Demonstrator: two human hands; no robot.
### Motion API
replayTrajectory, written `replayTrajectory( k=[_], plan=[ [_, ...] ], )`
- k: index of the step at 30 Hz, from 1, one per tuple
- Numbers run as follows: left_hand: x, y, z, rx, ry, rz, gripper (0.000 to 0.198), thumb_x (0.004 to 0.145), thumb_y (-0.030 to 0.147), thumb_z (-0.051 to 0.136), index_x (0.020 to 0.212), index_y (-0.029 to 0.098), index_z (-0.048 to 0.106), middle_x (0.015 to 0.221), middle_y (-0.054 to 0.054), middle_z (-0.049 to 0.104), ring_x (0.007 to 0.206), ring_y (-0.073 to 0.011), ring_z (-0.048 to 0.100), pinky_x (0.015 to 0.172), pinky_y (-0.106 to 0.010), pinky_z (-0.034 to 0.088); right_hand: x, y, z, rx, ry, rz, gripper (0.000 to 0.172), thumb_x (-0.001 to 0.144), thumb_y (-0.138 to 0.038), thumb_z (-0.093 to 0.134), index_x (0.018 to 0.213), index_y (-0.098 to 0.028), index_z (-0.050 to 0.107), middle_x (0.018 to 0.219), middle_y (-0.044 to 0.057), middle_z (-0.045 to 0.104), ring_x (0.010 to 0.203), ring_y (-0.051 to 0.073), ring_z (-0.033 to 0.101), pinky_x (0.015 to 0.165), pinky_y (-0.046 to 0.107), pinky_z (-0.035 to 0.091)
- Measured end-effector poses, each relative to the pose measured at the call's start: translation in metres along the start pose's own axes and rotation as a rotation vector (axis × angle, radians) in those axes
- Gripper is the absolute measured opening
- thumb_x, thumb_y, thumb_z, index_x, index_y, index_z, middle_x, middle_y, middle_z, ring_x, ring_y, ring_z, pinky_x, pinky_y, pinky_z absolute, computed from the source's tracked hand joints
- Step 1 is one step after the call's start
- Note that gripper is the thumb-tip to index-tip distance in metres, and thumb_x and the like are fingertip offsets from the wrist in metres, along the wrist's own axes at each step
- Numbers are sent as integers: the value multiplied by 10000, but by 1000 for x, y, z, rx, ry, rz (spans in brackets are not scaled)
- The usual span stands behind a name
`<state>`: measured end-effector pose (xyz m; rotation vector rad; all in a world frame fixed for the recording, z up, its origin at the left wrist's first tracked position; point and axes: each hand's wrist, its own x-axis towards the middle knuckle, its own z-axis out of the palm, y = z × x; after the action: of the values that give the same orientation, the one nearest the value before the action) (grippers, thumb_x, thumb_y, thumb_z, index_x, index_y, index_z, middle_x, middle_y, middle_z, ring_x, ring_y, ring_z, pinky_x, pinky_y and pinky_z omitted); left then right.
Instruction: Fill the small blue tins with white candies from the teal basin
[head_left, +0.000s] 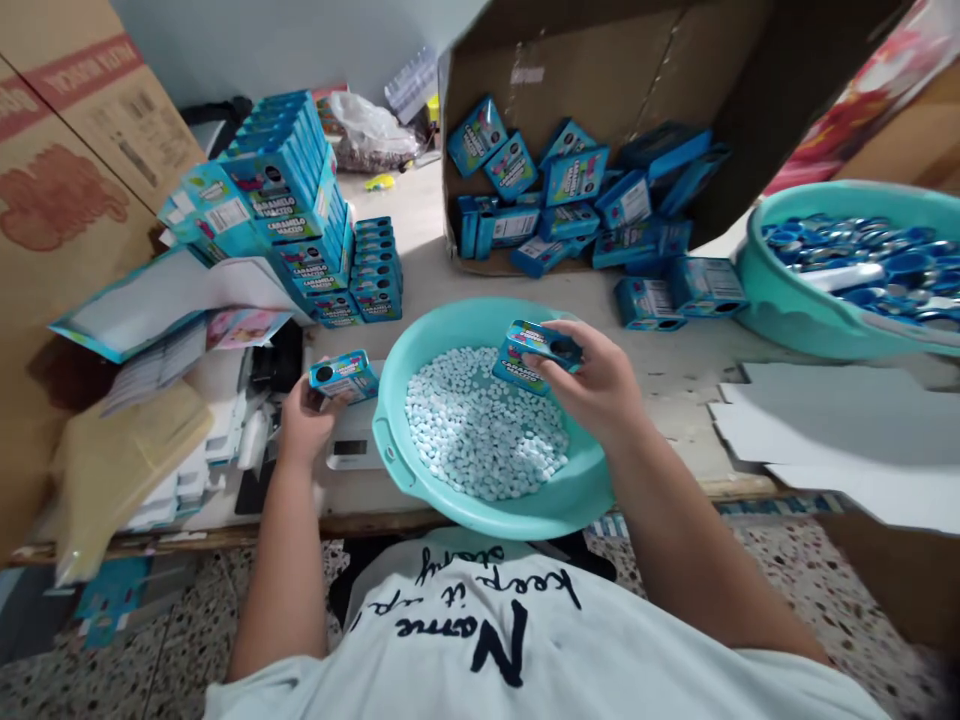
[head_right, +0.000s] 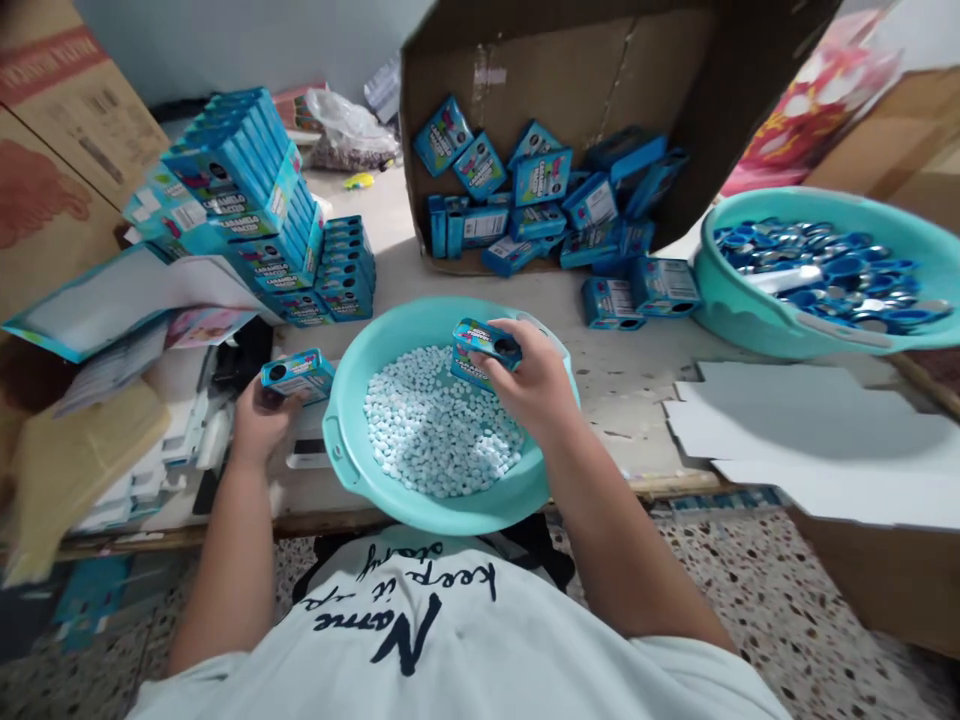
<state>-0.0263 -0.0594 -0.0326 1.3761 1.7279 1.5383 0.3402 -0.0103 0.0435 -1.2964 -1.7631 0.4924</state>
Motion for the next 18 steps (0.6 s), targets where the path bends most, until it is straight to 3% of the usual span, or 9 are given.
replayTrajectory(
  k=[6, 9, 13, 18],
  plan=[
    [-6, -23, -2, -5, -42, -32, 615, 593, 579, 880, 1031, 201, 672, 1119, -104, 710, 1089, -284, 701, 1015, -444, 560, -5, 5, 4, -5, -94, 69, 314, 805, -399, 727, 1070, -233, 699, 972, 74, 726, 810, 242, 679, 654, 353, 531],
    [-5, -29, -7, 17, -86, 54, 589, 665, 662, 814, 1023, 217, 674, 1144, -89, 680, 1135, -287, 675, 1031, -439, 547, -5, 7, 5, -35, -126, 75, 318, 812, -400, 743, 1085, -242, 703, 986, 72, 721, 820, 235, 677, 643, 347, 534],
    [-4, -25, -9, 0, -97, 150, 652, 835, 771, 579, 1165, 217, 671, 1188, -106, 673, 1170, -302, 656, 1064, -453, 514, -3, 7, 6, -34, -152, 85, 352, 807, -412, 763, 1110, -243, 703, 1018, 78, 716, 833, 232, 679, 607, 332, 529],
    [-5, -32, -9, -74, -151, 110, 771, 888, 823, 402, 1352, 243, 611, 1306, -108, 663, 1346, -298, 570, 1175, -444, 423, -2, 7, 6, -42, -167, 104, 358, 816, -415, 766, 1116, -229, 703, 1011, 83, 711, 831, 237, 679, 606, 341, 525]
  ],
)
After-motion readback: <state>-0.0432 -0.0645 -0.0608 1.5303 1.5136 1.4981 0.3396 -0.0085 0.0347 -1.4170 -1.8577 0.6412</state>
